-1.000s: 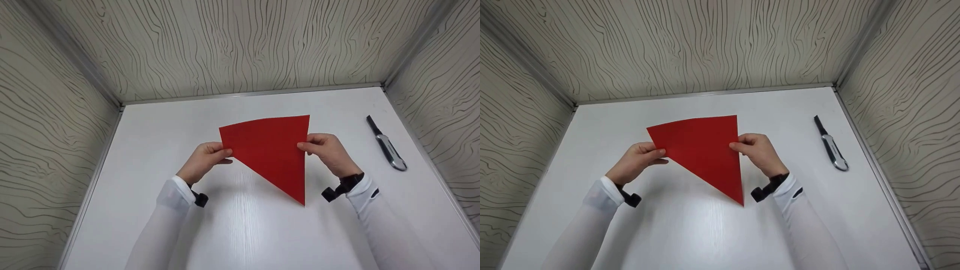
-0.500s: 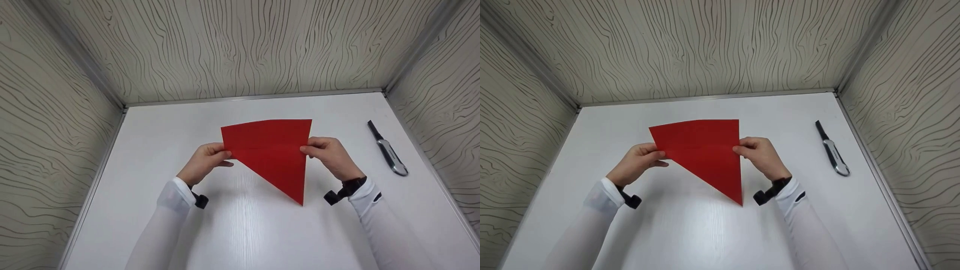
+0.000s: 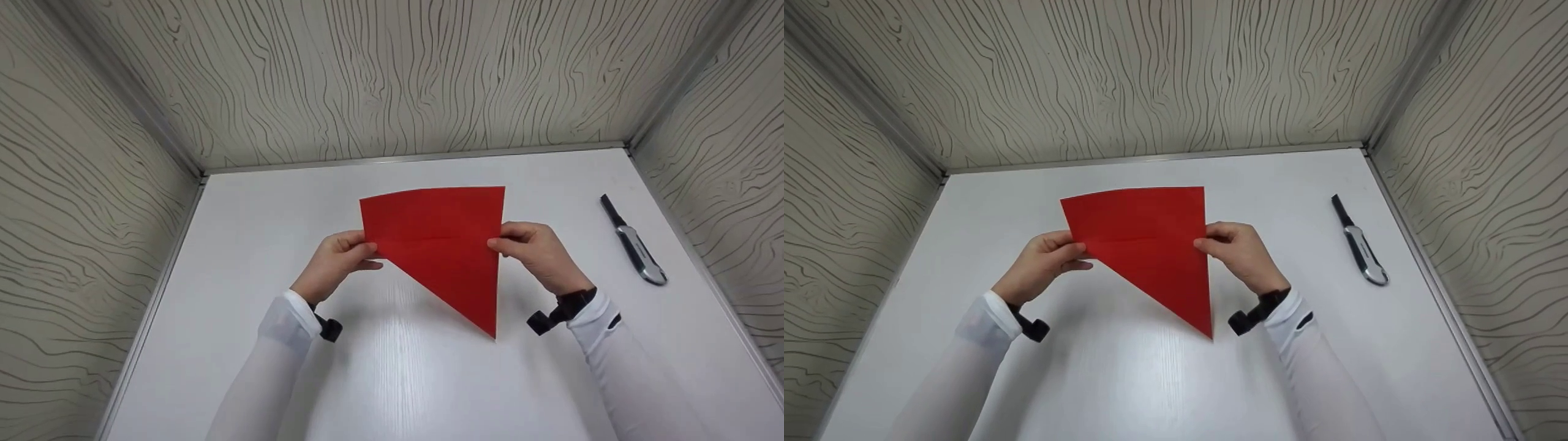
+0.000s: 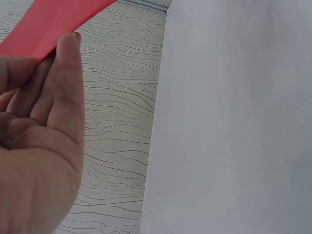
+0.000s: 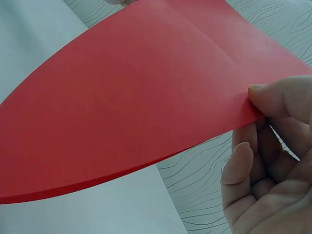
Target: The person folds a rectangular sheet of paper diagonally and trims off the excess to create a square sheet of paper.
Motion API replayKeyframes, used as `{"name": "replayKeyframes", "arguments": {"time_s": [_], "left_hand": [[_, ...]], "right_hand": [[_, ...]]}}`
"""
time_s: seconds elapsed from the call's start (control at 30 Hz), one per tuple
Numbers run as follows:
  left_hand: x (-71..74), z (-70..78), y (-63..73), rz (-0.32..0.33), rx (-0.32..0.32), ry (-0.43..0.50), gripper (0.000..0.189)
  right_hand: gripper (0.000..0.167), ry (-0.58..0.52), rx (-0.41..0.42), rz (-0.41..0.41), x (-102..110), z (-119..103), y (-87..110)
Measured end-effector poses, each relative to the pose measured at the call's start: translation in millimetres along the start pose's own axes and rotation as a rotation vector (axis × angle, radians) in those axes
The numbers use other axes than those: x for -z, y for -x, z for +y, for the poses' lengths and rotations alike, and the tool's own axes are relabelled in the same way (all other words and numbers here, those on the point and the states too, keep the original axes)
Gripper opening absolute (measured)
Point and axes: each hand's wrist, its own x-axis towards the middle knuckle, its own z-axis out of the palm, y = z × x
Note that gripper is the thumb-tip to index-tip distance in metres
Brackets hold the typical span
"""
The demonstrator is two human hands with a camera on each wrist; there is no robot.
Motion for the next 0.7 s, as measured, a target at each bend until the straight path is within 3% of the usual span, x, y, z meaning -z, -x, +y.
{"name": "replayKeyframes", "arguments": {"time_s": [0.7], "left_hand": [[4.1,2.2,4.0,-0.016,-0.017,-0.001,0.033]], "right_hand": [[0.023,-0.075,-0.032,-0.021,-3.9,0.5,0.9]]}}
